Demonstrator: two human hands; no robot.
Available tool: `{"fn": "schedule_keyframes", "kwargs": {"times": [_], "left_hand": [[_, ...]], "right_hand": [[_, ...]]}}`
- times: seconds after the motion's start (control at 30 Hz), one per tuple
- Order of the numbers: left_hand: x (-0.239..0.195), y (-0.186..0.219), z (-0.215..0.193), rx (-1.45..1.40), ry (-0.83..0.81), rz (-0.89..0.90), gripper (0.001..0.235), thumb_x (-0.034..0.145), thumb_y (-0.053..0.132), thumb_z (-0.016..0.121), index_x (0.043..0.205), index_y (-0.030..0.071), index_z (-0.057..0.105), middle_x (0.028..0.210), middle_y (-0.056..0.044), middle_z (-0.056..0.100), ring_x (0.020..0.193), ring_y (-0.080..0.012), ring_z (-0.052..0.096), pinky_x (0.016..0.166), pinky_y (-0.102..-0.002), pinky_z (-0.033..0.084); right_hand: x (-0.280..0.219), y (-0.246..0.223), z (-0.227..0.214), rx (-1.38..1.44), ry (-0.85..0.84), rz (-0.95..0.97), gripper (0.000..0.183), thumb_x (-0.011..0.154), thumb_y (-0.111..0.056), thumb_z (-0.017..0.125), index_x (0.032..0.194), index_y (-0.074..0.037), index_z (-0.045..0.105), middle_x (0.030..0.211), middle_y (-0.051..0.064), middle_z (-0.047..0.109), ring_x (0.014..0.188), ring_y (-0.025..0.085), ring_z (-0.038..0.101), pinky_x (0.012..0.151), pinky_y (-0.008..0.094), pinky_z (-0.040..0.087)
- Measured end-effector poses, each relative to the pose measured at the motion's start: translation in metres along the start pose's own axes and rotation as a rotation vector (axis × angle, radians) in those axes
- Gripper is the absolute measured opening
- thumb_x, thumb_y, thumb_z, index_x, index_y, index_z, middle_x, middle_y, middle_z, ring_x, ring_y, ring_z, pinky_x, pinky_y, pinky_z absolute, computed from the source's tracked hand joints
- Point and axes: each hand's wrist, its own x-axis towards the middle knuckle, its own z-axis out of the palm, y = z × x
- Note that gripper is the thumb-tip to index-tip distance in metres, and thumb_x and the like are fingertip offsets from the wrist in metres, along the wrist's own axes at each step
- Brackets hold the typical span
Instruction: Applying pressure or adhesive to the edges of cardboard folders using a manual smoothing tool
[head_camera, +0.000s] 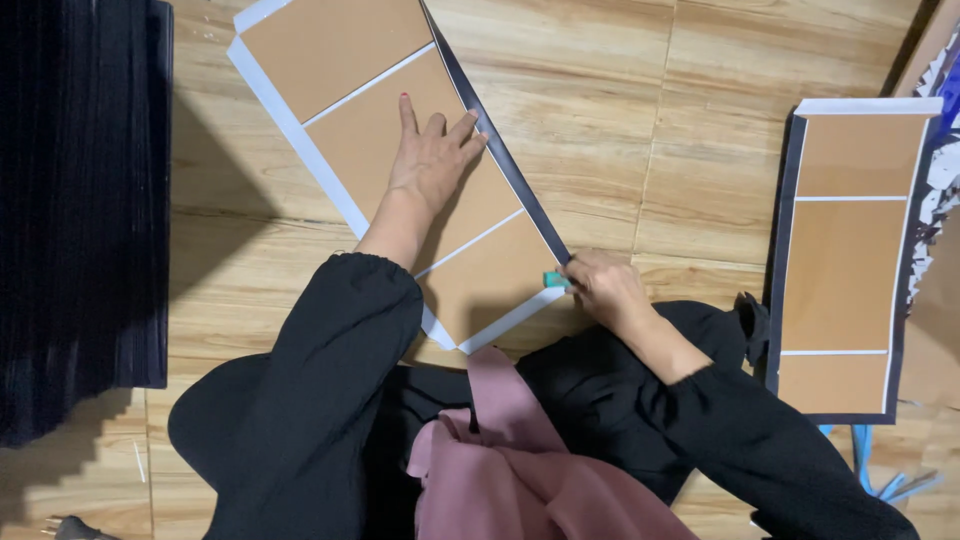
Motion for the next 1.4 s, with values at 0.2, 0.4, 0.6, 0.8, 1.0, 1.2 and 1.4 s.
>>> {"fn": "schedule_keyframes", "kwargs": {"times": [0.2,0.4,0.6,0.8,1.0,1.2,1.4], "left_hand": [[0.009,-0.002,0.01,-0.024,0.11,-0.043,0.078,0.072,0.032,0.061,0.14,0.023,0.023,0.134,0.007,0.031,0.108,-0.0258,0.04,0.097,-0.072,0.007],[0.005,-0.006,-0.001,-0.009,0.089,-0.094,0.057,0.08,0.025,0.05,0.132,0.036,0.03,0.148,0.002,0.01,0.131,-0.0269,0.012,0.096,-0.072,0.007],[0.004,-0.012,-0.014,-0.035,-0.037,-0.046,0.088,0.064,0.048,0.065,0.137,0.033,0.019,0.149,0.001,0.007,0.136,-0.0311,0.004,0.094,-0.074,0.002],[0.006,-0.01,-0.008,-0.057,-0.002,-0.048,0.082,0.065,0.046,0.065,0.136,0.033,0.023,0.148,0.001,0.013,0.134,-0.0298,0.013,0.095,-0.073,0.001],[0.004,-0.013,-0.007,-0.038,0.0,-0.072,0.085,0.063,0.049,0.065,0.136,0.035,0.022,0.148,0.003,0.012,0.132,-0.029,0.014,0.095,-0.073,0.0],[0.021,-0.024,0.003,0.0,0.273,0.005,0.099,0.039,0.058,0.075,0.125,0.02,0.042,0.117,-0.001,0.046,0.105,-0.0279,0.043,0.099,-0.068,0.01],[0.024,-0.04,0.0,0.168,0.19,-0.021,0.135,0.026,0.087,0.06,0.14,0.028,0.017,0.144,-0.001,0.018,0.126,-0.0284,0.025,0.104,-0.057,0.006]], "right_hand": [[0.048,0.01,-0.022,0.311,-0.048,0.176,0.015,0.07,-0.019,0.067,0.085,-0.015,0.067,0.067,0.0,0.054,0.065,0.022,0.056,0.054,0.035,0.038],[0.152,0.004,-0.012,0.137,0.2,0.049,0.026,0.07,-0.02,0.073,0.094,-0.014,0.067,0.078,0.005,0.057,0.075,0.028,0.057,0.059,0.036,0.041],[0.081,-0.006,-0.003,-0.019,-0.044,0.051,0.011,0.086,-0.013,0.042,0.081,-0.009,0.052,0.07,0.014,0.051,0.063,0.041,0.05,0.046,0.05,0.034],[0.063,0.013,0.01,0.142,-0.122,0.044,0.024,0.065,-0.02,0.066,0.088,-0.022,0.066,0.084,-0.002,0.063,0.078,0.022,0.062,0.059,0.033,0.045],[0.149,0.003,-0.005,0.043,0.2,0.076,0.029,0.06,-0.018,0.08,0.084,-0.014,0.066,0.078,0.004,0.06,0.074,0.029,0.059,0.057,0.038,0.041],[0.062,-0.017,-0.006,0.081,0.062,-0.025,0.004,0.071,-0.008,0.053,0.074,-0.01,0.051,0.07,0.01,0.051,0.066,0.035,0.05,0.054,0.044,0.036],[0.04,-0.03,-0.018,0.102,0.002,0.043,0.008,0.073,-0.011,0.064,0.079,-0.012,0.058,0.072,0.004,0.051,0.069,0.025,0.052,0.054,0.035,0.039]]}}
